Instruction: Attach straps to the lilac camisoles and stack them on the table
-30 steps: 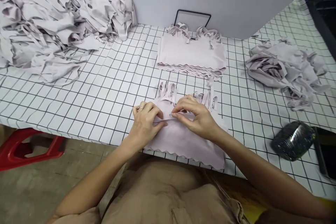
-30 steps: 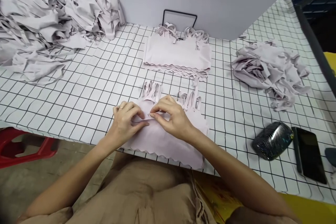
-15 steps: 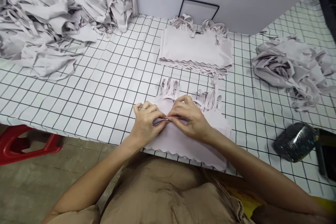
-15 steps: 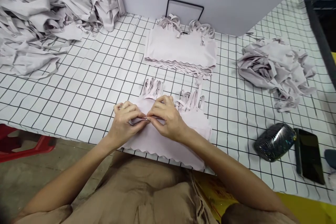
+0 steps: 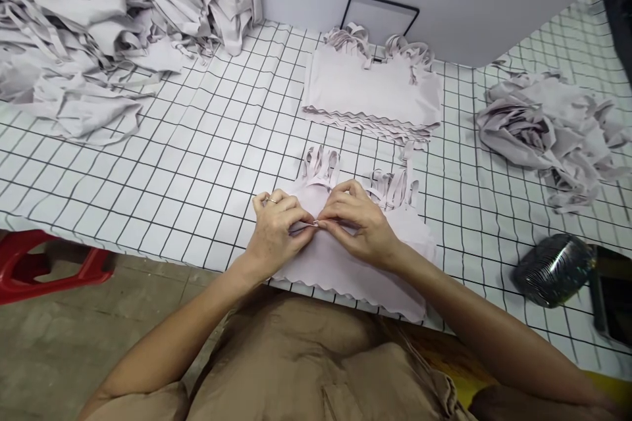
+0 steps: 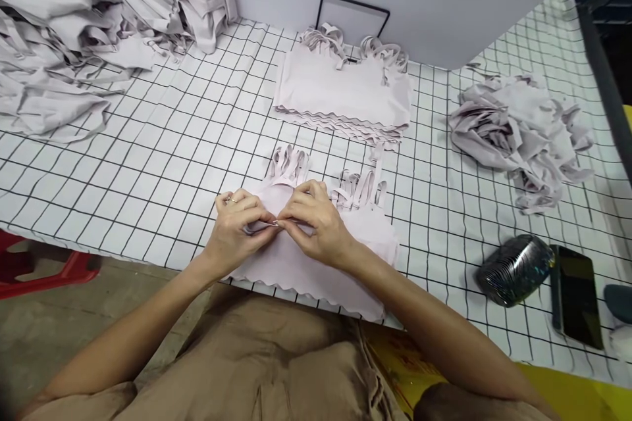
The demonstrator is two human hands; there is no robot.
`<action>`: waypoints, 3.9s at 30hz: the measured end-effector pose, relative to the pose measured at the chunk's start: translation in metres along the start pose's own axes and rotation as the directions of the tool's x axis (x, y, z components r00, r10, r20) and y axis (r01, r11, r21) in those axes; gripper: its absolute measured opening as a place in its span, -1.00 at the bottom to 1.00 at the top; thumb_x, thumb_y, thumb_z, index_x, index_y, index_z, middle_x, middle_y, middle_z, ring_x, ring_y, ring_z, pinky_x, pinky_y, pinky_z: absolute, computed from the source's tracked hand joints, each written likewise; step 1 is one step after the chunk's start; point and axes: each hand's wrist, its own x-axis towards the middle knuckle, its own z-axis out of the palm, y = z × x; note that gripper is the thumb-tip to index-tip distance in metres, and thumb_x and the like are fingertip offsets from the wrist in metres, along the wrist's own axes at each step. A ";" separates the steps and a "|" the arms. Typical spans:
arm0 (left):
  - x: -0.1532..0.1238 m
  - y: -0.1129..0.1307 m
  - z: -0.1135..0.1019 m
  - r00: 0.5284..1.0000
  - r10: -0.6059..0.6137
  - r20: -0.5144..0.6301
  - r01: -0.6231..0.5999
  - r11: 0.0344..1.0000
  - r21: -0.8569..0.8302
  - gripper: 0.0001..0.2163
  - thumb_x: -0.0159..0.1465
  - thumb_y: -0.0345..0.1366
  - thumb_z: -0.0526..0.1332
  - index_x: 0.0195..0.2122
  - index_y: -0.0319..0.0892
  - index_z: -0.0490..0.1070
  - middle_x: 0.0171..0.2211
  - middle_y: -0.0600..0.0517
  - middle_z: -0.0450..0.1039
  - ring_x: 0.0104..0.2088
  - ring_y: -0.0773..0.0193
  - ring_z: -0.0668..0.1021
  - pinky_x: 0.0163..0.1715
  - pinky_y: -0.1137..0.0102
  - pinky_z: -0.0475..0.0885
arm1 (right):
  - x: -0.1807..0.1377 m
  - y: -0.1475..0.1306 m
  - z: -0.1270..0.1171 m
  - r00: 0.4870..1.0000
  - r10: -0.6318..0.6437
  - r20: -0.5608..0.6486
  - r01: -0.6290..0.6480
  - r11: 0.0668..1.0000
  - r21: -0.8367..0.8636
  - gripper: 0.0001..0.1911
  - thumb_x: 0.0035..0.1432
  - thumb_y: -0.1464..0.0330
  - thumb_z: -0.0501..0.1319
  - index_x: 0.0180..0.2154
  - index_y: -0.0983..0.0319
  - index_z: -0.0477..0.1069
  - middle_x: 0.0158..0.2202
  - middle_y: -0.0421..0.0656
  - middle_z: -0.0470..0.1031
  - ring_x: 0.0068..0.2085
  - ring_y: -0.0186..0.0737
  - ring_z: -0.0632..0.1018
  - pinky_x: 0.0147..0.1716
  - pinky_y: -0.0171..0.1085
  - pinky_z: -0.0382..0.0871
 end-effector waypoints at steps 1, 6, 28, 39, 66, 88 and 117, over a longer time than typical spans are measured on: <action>0.000 0.000 0.000 1.000 -0.001 0.001 0.001 1.000 -0.001 -0.91 0.23 -0.35 0.35 -0.42 -0.13 0.51 -0.45 0.10 0.47 -0.24 0.18 0.44 -0.02 0.16 0.07 | 0.000 0.000 0.000 1.000 0.001 -0.003 -0.001 1.000 0.008 -0.87 0.29 0.41 0.21 -0.32 0.16 0.52 -0.42 -0.13 0.52 -0.18 -0.09 0.39 -0.13 -0.02 0.33; 0.000 0.000 0.001 1.000 -0.008 0.008 0.008 1.000 -0.004 -0.90 0.24 -0.33 0.35 -0.43 -0.12 0.51 -0.45 0.09 0.49 -0.24 0.18 0.43 -0.02 0.15 0.07 | 0.000 0.000 0.000 1.000 0.012 -0.002 -0.012 1.000 0.019 -0.86 0.30 0.38 0.21 -0.32 0.16 0.52 -0.42 -0.13 0.52 -0.19 -0.09 0.39 -0.12 -0.02 0.35; -0.003 -0.005 0.000 1.000 -0.007 -0.004 0.007 0.998 -0.070 -0.86 0.27 -0.29 0.33 -0.45 -0.12 0.50 -0.48 0.10 0.47 -0.25 0.18 0.43 0.02 0.14 0.08 | -0.002 -0.001 0.003 0.998 -0.027 -0.062 0.023 0.998 -0.061 -0.85 0.27 0.45 0.19 -0.35 0.17 0.49 -0.45 -0.14 0.49 -0.25 -0.10 0.41 -0.17 -0.02 0.33; -0.003 -0.005 0.001 1.000 0.017 -0.026 -0.019 0.998 -0.059 -0.84 0.26 -0.32 0.34 -0.47 -0.14 0.47 -0.50 0.12 0.45 -0.28 0.20 0.43 0.00 0.15 0.09 | -0.001 -0.002 0.006 0.997 -0.071 -0.027 0.069 0.996 -0.064 -0.85 0.27 0.49 0.19 -0.34 0.19 0.47 -0.46 -0.15 0.49 -0.25 -0.13 0.38 -0.15 -0.04 0.31; -0.005 -0.008 0.001 0.996 0.009 -0.086 -0.019 0.994 -0.109 -0.86 0.26 -0.33 0.35 -0.46 -0.12 0.52 -0.50 0.12 0.44 -0.27 0.22 0.44 -0.01 0.17 0.15 | 0.000 -0.006 0.007 0.997 0.038 -0.065 -0.038 0.999 0.002 -0.88 0.26 0.45 0.24 -0.35 0.20 0.49 -0.46 -0.13 0.47 -0.25 -0.14 0.38 -0.31 -0.14 0.34; -0.005 -0.009 0.001 0.995 0.018 -0.096 -0.031 0.990 -0.135 -0.85 0.27 -0.32 0.36 -0.46 -0.13 0.51 -0.50 0.13 0.46 -0.27 0.23 0.45 -0.02 0.16 0.15 | 0.005 -0.005 0.009 0.994 -0.092 -0.060 0.087 0.992 -0.087 -0.85 0.25 0.53 0.19 -0.32 0.19 0.46 -0.47 -0.17 0.50 -0.31 -0.17 0.42 -0.20 -0.06 0.36; -0.005 -0.010 0.001 0.999 -0.004 -0.050 -0.002 0.992 -0.127 -0.88 0.26 -0.33 0.37 -0.44 -0.10 0.54 -0.49 0.13 0.47 -0.27 0.22 0.43 -0.01 0.16 0.12 | 0.007 -0.006 0.007 0.997 -0.069 -0.016 0.067 0.995 -0.073 -0.85 0.27 0.49 0.19 -0.32 0.17 0.46 -0.46 -0.17 0.50 -0.30 -0.15 0.43 -0.19 -0.03 0.36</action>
